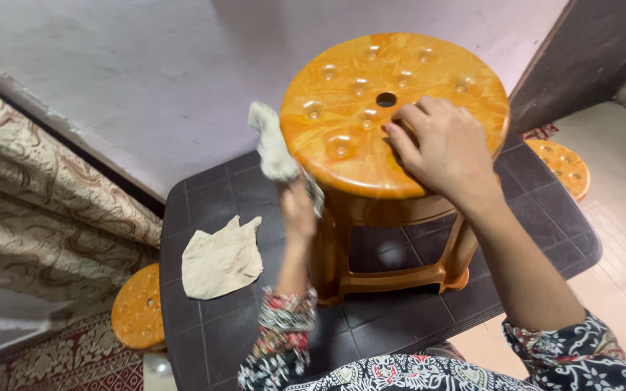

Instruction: The person wipes the top and sides of an orange plastic stool with a light-colored cloth. They rotate the stool to access different areas and continue wiping the surface and legs repeatedly.

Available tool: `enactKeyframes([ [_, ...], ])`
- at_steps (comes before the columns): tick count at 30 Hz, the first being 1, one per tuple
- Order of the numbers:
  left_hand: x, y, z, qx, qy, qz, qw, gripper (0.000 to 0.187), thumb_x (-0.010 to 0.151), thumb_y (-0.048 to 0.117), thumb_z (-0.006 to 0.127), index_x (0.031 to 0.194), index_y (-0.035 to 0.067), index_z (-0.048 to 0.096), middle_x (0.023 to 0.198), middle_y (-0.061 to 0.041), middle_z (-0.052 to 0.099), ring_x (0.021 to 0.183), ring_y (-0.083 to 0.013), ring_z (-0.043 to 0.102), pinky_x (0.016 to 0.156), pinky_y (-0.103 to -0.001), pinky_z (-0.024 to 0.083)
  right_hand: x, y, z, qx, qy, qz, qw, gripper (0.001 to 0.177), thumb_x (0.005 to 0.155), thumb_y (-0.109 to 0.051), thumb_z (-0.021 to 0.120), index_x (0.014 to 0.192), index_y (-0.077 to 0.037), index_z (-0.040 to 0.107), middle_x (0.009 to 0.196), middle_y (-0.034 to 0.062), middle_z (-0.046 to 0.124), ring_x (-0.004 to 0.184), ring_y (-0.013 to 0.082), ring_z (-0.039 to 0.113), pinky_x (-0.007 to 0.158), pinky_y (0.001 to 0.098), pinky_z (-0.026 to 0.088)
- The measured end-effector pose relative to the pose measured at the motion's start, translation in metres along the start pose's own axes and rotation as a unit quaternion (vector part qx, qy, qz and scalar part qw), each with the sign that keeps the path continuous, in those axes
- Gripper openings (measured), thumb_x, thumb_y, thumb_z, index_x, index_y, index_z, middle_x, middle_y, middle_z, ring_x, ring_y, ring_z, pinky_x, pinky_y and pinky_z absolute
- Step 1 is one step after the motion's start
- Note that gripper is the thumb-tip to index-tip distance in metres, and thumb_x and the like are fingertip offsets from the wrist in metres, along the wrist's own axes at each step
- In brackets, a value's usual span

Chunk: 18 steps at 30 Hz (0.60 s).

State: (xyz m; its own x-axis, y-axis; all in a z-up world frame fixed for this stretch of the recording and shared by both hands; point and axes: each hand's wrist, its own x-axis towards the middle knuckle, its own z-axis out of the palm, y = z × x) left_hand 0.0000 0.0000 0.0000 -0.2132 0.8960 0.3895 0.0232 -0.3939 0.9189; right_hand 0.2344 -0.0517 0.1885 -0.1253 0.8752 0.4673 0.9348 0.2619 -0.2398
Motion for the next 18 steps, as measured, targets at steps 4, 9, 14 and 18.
enactKeyframes([
  [4,-0.089,-0.048,-0.002,-0.028,0.025,0.135,0.990,0.037,0.115,0.032,0.047,0.094,0.003,0.057,0.082,-0.003,0.059,0.074,-0.0159,0.057,0.069,-0.030,0.048,0.001,0.000,0.003,-0.030,0.004,-0.044,0.999,0.029,0.104,-0.038,0.063,0.114,-0.011,0.069,0.107,0.0130,0.066,0.108,0.0322,0.063,0.093,0.0479,0.049],
  [9,-0.158,-0.154,-0.032,-0.174,0.054,-0.142,0.973,0.034,0.109,0.029,0.049,0.101,-0.003,0.054,0.078,-0.012,0.062,0.066,-0.0262,0.059,0.060,-0.040,0.049,0.013,0.000,0.015,0.001,0.056,-0.201,0.978,0.040,0.106,-0.037,0.054,0.129,-0.006,0.063,0.131,0.0206,0.060,0.120,0.0383,0.057,0.100,0.0519,0.041],
  [14,-0.215,-0.187,-0.074,0.239,0.055,0.002,0.969,0.053,0.104,0.034,0.048,0.141,-0.004,0.052,0.145,-0.023,0.050,0.133,-0.0403,0.046,0.112,-0.046,0.034,0.032,-0.009,0.026,-0.008,-0.052,-0.146,0.988,0.045,0.104,-0.039,0.050,0.129,-0.004,0.060,0.115,0.0239,0.060,0.110,0.0399,0.058,0.095,0.0625,0.034],
  [18,-0.222,-0.181,-0.086,0.249,0.021,-0.017,0.968,0.066,0.104,0.039,0.046,0.153,-0.004,0.037,0.160,-0.023,0.037,0.148,-0.0391,0.035,0.120,-0.044,0.026,0.038,-0.018,0.031,-0.060,-0.070,-0.109,0.990,0.043,0.106,-0.043,0.050,0.123,-0.005,0.060,0.114,0.0269,0.059,0.107,0.0440,0.057,0.091,0.0585,0.039],
])
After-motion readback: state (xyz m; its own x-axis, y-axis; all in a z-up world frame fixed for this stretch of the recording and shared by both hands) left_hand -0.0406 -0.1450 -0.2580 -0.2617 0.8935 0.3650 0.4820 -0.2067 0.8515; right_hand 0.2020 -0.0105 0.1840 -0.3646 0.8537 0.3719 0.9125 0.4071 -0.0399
